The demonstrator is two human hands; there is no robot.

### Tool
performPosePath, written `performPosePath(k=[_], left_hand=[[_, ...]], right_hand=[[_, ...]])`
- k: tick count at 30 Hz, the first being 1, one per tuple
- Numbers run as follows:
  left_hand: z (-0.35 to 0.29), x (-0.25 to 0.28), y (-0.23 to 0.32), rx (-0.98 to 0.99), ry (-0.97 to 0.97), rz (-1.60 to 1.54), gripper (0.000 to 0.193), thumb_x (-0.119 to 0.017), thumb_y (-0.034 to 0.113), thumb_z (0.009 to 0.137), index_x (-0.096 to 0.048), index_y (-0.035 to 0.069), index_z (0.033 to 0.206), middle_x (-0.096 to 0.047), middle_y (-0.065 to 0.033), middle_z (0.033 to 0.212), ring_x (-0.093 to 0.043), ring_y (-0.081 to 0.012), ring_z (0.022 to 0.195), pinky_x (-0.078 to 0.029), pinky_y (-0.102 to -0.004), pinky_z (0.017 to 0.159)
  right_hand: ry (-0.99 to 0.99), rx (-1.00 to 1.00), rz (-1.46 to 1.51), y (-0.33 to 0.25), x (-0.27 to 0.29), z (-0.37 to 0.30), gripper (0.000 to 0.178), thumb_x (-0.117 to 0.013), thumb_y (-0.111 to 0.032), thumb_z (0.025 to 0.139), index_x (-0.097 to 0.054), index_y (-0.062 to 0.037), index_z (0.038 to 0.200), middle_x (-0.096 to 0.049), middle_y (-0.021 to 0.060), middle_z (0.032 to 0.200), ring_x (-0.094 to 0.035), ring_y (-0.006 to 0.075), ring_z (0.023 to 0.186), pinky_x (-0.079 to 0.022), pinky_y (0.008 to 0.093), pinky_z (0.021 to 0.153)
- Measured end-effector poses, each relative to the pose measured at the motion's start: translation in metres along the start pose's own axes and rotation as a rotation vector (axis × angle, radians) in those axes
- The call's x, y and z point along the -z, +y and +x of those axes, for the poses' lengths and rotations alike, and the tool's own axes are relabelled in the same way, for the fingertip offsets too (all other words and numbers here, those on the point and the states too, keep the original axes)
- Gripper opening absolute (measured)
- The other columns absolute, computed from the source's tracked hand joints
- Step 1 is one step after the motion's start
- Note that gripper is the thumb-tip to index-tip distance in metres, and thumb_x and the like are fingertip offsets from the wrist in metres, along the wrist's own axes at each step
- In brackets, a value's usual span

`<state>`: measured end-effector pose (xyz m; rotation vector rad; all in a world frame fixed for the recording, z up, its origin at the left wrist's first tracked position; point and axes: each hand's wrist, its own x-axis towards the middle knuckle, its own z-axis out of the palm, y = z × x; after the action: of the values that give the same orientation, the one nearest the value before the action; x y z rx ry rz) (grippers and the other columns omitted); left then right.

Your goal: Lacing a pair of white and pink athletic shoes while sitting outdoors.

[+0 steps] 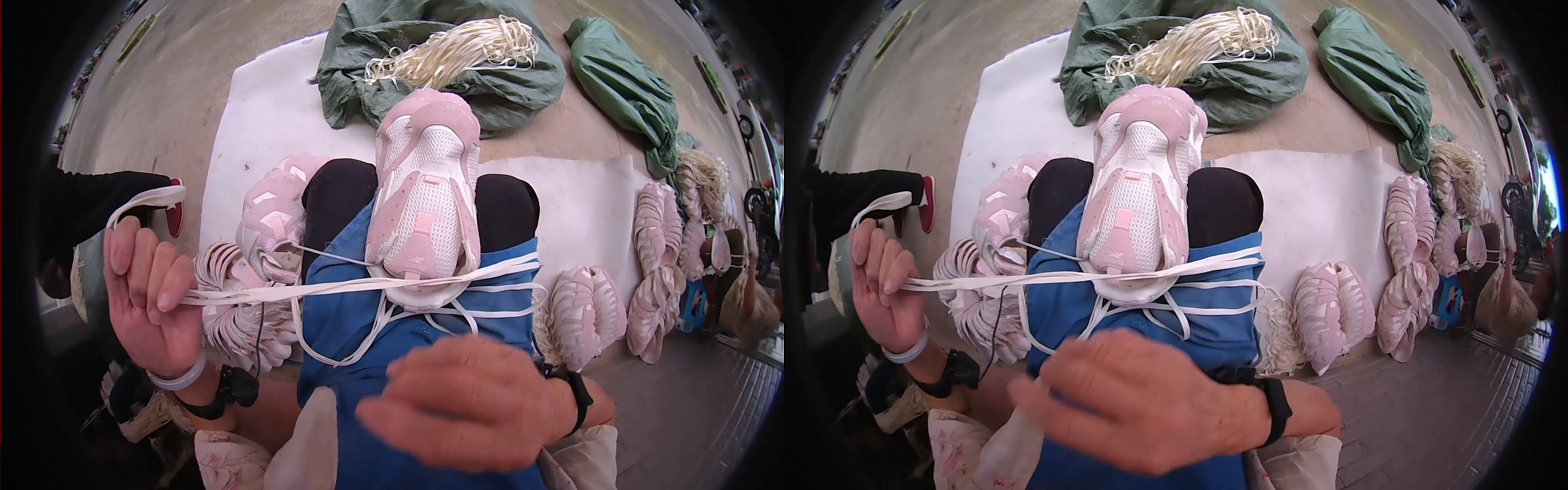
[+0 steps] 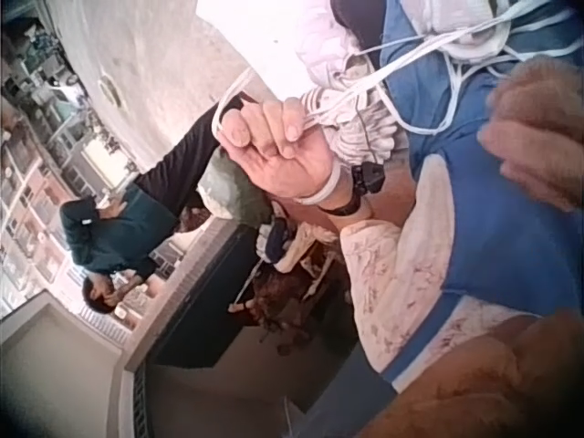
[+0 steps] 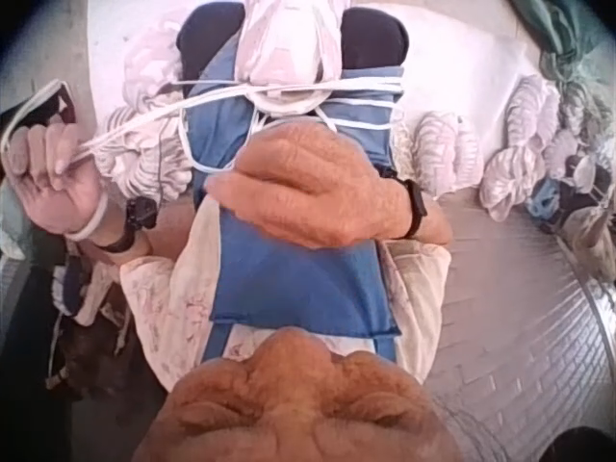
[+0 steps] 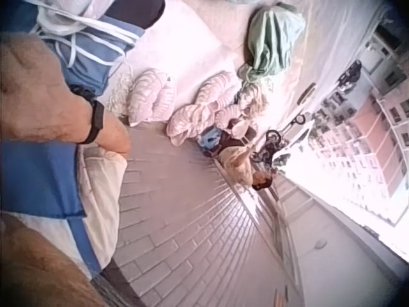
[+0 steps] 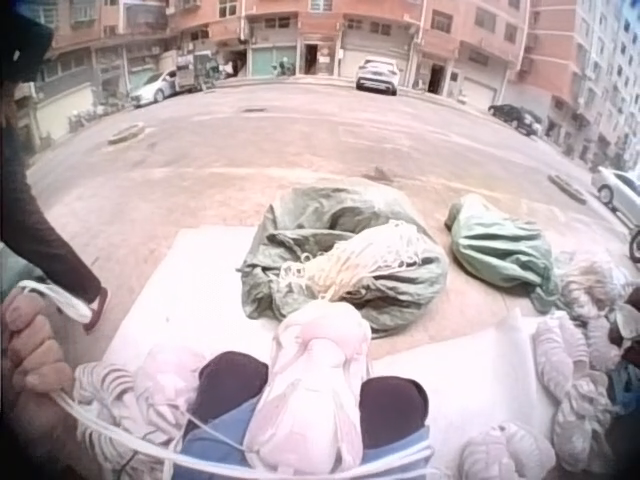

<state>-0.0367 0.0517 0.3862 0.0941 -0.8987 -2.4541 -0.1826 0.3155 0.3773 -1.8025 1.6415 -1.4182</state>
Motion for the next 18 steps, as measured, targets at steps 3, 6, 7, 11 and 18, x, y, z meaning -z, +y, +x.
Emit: performPosePath(k=[3,6,7,11,18], left_hand=[[-0.001,0.012,0.008,-0.028,0.014,-0.042,0.022,-0.030,0.013,0.102,-0.035,0.008,0.081,-0.028,-0.0008,0.061,-0.027,-0.0110,0.049,-0.034,-0.0260,0.055],[0.002,0.024,0.009,-0.039,0.028,-0.075,0.021,-0.029,0.011,0.101,-0.036,0.007,0.081,-0.028,-0.0014,0.061,-0.027,-0.0118,0.050,-0.033,-0.0261,0.056],[0.001,0.028,0.012,-0.069,0.067,-0.048,0.022,-0.029,0.011,0.101,-0.036,0.007,0.081,-0.028,-0.0011,0.061,-0.027,-0.0116,0.050,-0.033,-0.0262,0.056],[-0.005,0.066,0.020,-0.135,0.142,0.066,0.024,-0.029,0.015,0.103,-0.039,0.005,0.083,-0.028,0.0002,0.058,-0.028,-0.0107,0.048,-0.036,-0.0273,0.056],[-0.014,0.123,0.023,-0.194,0.283,0.198,0.022,-0.032,0.015,0.102,-0.045,0.004,0.086,-0.028,0.0019,0.057,-0.026,-0.0080,0.045,-0.032,-0.0244,0.050]], right_hand=[[0.167,-0.275,-0.314,0.054,0.003,-0.015,0.061,-0.078,-0.008,0.063,-0.053,-0.0023,0.118,-0.053,0.0165,0.109,-0.055,0.0316,0.097,-0.046,0.0379,0.079],[0.102,-0.394,-0.461,0.076,0.005,-0.038,0.060,-0.076,-0.007,0.066,-0.051,-0.0035,0.120,-0.053,0.0156,0.109,-0.055,0.0315,0.096,-0.045,0.0379,0.078],[0.058,-0.385,-0.506,0.084,0.003,-0.045,0.058,-0.075,-0.007,0.067,-0.050,-0.0037,0.120,-0.053,0.0152,0.108,-0.055,0.0311,0.096,-0.045,0.0376,0.079],[-0.072,-0.513,-0.467,0.081,0.014,-0.048,0.043,-0.068,-0.008,0.076,-0.051,-0.0050,0.116,-0.056,0.0119,0.103,-0.059,0.0302,0.082,-0.048,0.0382,0.071],[-0.078,-0.656,-0.160,0.075,0.078,-0.056,0.011,-0.058,-0.002,0.085,-0.064,0.0000,0.093,-0.063,0.0102,0.076,-0.061,0.0228,0.066,-0.049,0.0310,0.062]])
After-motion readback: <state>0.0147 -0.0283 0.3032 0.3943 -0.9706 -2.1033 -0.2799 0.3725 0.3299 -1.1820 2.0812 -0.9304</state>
